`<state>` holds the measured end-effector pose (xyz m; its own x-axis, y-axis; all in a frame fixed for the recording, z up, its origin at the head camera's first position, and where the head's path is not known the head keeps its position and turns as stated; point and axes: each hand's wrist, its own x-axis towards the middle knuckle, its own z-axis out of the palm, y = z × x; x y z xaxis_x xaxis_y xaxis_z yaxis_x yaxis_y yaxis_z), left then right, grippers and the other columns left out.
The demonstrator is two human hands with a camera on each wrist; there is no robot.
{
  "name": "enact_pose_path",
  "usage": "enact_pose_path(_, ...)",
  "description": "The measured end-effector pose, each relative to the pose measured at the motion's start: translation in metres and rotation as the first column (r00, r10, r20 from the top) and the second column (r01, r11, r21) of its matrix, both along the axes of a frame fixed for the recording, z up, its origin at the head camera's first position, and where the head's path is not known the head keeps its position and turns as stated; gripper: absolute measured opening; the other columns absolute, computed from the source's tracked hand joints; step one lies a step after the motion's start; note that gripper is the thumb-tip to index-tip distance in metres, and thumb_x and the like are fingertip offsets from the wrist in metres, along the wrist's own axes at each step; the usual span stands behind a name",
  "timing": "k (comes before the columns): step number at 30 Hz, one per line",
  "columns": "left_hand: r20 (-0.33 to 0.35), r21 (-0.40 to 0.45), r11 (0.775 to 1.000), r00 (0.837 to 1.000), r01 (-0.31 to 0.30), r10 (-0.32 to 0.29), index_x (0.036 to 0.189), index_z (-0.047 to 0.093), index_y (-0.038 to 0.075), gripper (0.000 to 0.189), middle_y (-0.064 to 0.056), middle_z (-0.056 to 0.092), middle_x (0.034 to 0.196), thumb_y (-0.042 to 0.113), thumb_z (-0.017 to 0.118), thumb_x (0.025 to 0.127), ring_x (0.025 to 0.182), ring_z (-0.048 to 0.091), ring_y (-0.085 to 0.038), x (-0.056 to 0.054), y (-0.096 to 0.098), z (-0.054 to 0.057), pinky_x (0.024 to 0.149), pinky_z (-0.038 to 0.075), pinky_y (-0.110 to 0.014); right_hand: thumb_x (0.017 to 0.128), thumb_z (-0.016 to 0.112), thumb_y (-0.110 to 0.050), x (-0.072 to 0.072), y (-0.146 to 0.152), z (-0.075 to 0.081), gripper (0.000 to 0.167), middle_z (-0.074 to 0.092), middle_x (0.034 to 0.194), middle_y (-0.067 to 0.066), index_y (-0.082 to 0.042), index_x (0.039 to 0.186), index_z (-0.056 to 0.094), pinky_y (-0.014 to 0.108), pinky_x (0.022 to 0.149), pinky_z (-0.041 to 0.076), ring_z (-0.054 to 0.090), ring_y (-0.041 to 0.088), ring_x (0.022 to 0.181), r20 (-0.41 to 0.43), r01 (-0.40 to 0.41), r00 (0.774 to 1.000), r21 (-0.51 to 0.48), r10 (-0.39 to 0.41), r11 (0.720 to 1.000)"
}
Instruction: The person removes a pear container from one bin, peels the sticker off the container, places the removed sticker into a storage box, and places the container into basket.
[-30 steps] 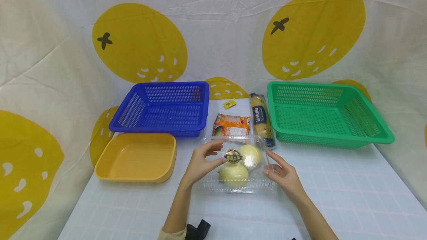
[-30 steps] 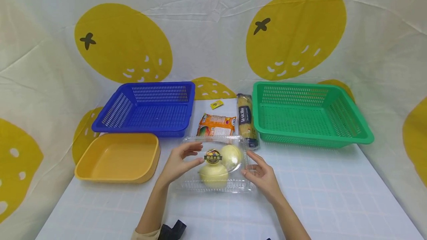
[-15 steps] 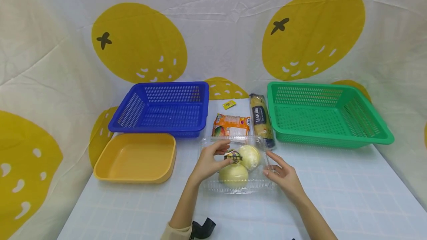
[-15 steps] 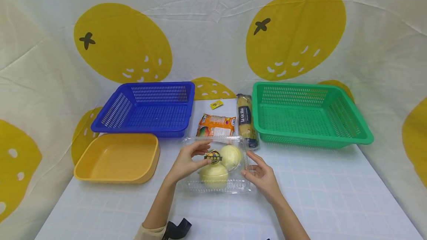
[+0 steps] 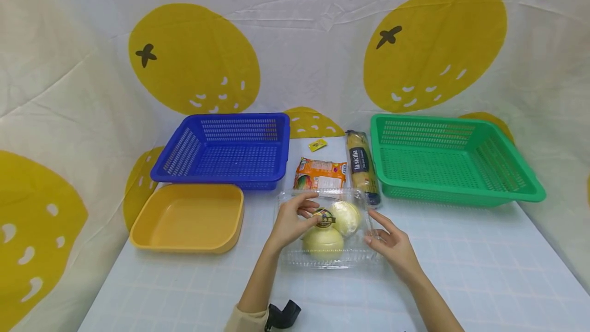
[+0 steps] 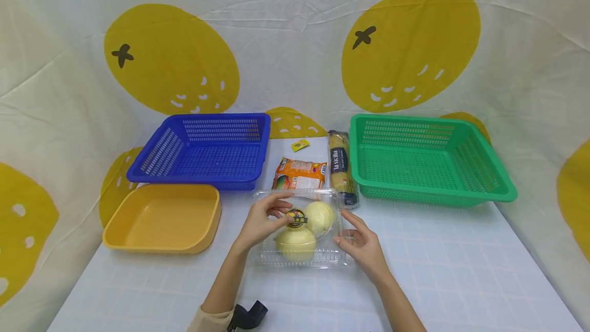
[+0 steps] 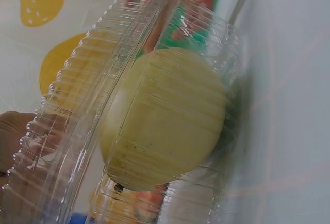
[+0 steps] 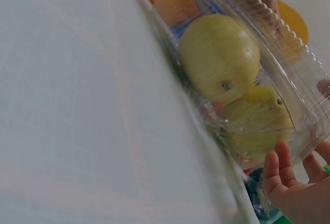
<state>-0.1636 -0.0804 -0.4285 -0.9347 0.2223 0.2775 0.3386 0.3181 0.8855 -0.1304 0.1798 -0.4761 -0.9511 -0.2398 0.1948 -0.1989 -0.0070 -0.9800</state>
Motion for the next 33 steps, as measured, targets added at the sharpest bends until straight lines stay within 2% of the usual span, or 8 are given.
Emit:
enact_pose_path(7, 0.008, -0.016, 0.999, 0.999, -0.034, 0.034, 0.118, 0.059, -0.005, 0.044, -0.014, 0.071, 0.089, -0.001, 0.072, 0.076, 0.075, 0.066, -0.020, -0.0014, 0.0023, 0.0005, 0.062, 0.050, -0.020, 0.086, 0.062, 0.004, 0.0005, -0.0002, 0.0008, 0.059, 0.039, 0.142, 0.004, -0.005, 0.141, 0.041, 0.022, 0.076, 0.053, 0.060, 0.013, 0.097, 0.002, 0.005, 1.000, 0.002, -0.005, 1.000)
enact_pose_path(12, 0.011, -0.012, 0.999, 0.999, -0.037, 0.037, 0.115, 0.060, -0.006, 0.041, -0.014, 0.071, 0.085, -0.004, 0.072, 0.076, 0.068, 0.061, -0.015, -0.0011, 0.0030, 0.0010, 0.058, 0.047, -0.018, 0.086, 0.062, 0.004, 0.0008, -0.0003, 0.0012, 0.060, 0.038, 0.142, 0.005, -0.006, 0.142, 0.041, 0.022, 0.076, 0.053, 0.060, 0.011, 0.097, 0.005, 0.001, 1.000, 0.004, -0.001, 1.000)
enact_pose_path(21, 0.021, 0.004, 1.000, 1.000, -0.022, 0.022, 0.109, 0.063, -0.007, 0.036, -0.017, 0.070, 0.084, -0.009, 0.072, 0.074, 0.063, 0.055, -0.017, -0.0032, 0.0031, 0.0011, 0.053, 0.042, -0.015, 0.086, 0.062, 0.005, 0.0008, -0.0013, 0.0012, 0.059, 0.039, 0.142, 0.005, -0.005, 0.141, 0.042, 0.022, 0.075, 0.053, 0.059, 0.010, 0.096, 0.003, -0.001, 1.000, -0.010, 0.001, 1.000)
enact_pose_path(27, 0.000, -0.042, 0.998, 0.999, -0.035, 0.035, 0.103, 0.066, -0.006, 0.030, -0.013, 0.070, 0.079, -0.007, 0.072, 0.073, 0.060, 0.051, -0.008, -0.0063, 0.0047, 0.0018, 0.054, 0.044, -0.017, 0.085, 0.062, 0.006, 0.0010, -0.0013, 0.0008, 0.059, 0.040, 0.141, 0.004, -0.003, 0.140, 0.042, 0.022, 0.075, 0.054, 0.060, 0.011, 0.096, 0.004, 0.000, 1.000, -0.021, 0.000, 1.000)
enact_pose_path(33, -0.075, -0.167, 0.984, 0.996, -0.064, 0.052, 0.092, 0.072, -0.003, 0.020, -0.009, 0.070, 0.074, -0.003, 0.074, 0.072, 0.054, 0.046, -0.004, -0.0089, 0.0058, 0.0010, 0.048, 0.039, -0.017, 0.085, 0.062, 0.005, 0.0007, -0.0011, 0.0000, 0.060, 0.039, 0.142, 0.006, -0.005, 0.140, 0.042, 0.022, 0.076, 0.053, 0.060, 0.010, 0.096, 0.007, 0.005, 1.000, -0.016, -0.005, 1.000)
